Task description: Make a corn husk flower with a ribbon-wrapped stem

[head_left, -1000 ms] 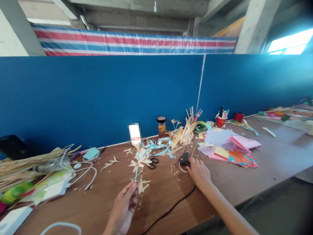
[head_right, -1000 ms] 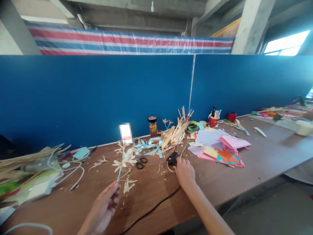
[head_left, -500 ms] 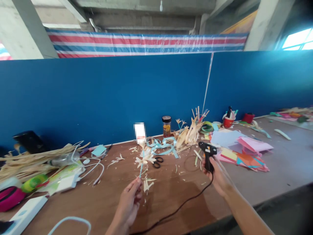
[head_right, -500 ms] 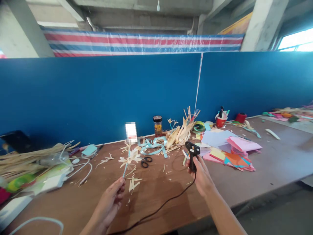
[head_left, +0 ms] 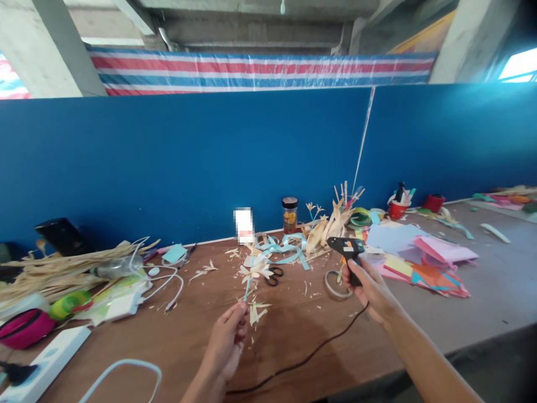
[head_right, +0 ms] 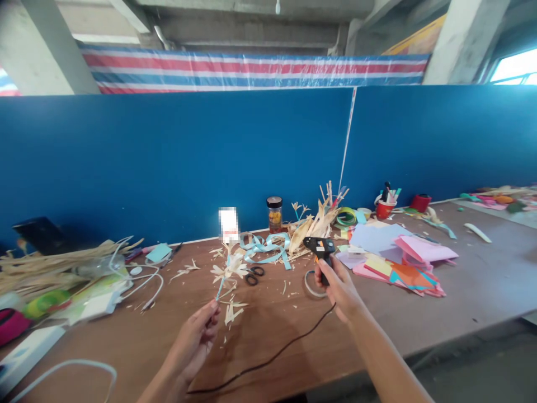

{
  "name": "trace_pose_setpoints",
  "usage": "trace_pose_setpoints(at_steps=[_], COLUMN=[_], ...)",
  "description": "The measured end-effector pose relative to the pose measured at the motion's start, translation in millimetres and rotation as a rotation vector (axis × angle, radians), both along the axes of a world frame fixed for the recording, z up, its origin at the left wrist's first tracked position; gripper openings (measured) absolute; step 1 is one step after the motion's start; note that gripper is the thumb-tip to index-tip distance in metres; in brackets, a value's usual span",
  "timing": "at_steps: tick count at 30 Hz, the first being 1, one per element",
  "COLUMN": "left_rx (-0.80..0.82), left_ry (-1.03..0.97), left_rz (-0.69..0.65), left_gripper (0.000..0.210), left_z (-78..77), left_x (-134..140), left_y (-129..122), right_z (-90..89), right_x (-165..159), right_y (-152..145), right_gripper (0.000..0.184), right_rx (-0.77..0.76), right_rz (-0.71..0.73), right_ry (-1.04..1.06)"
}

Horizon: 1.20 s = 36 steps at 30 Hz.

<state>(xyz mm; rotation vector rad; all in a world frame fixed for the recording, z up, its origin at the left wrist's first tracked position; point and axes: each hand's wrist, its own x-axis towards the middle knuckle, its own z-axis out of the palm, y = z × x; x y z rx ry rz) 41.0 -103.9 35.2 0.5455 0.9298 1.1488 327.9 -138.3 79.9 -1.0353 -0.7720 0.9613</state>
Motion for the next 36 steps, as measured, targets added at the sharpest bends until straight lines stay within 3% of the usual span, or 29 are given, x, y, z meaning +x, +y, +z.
trace_pose_setpoints(at_steps=[3, 6, 14, 18, 25, 36], left_rx=[0.005, 0.009, 0.044, 0.074, 0.112, 0.21], left_ry=[-0.025, -0.029, 0.019, 0.066, 0.231, 0.271], left_rz=[-0.007, -0.005, -0.043, -0.073, -0.025, 0.004], left_gripper=[0.016, 0.017, 0.021, 0.024, 0.029, 0.027], left_z=[-1.0, -1.6, 2.1, 3.9, 6.0, -0.9], left_x=[1.4, 2.5, 3.2, 5.7, 12.3, 13.3], left_y=[0.5, 1.3, -0.6, -2.3, -6.2, -4.3], right_z=[19.5, 22.8, -30.6, -45.6, -52.9, -47.9], right_x=[-6.1, -23.8, -81.1, -97.7, -113.6, -124.5], right_y=[-1.3, -10.0, -30.9, -29.7, -26.7, -25.9], right_gripper=[0.016, 0.025, 0.031, 0.035, 0.047, 0.052], right_rx=[0.098, 0.122, 0.015, -0.042, -0.074, -0.135], right_rz=[0.01, 0.08, 0.373, 0.49, 0.421, 0.383], right_ry=[-0.017, 0.007, -0.073, -0.079, -0.066, -0.026])
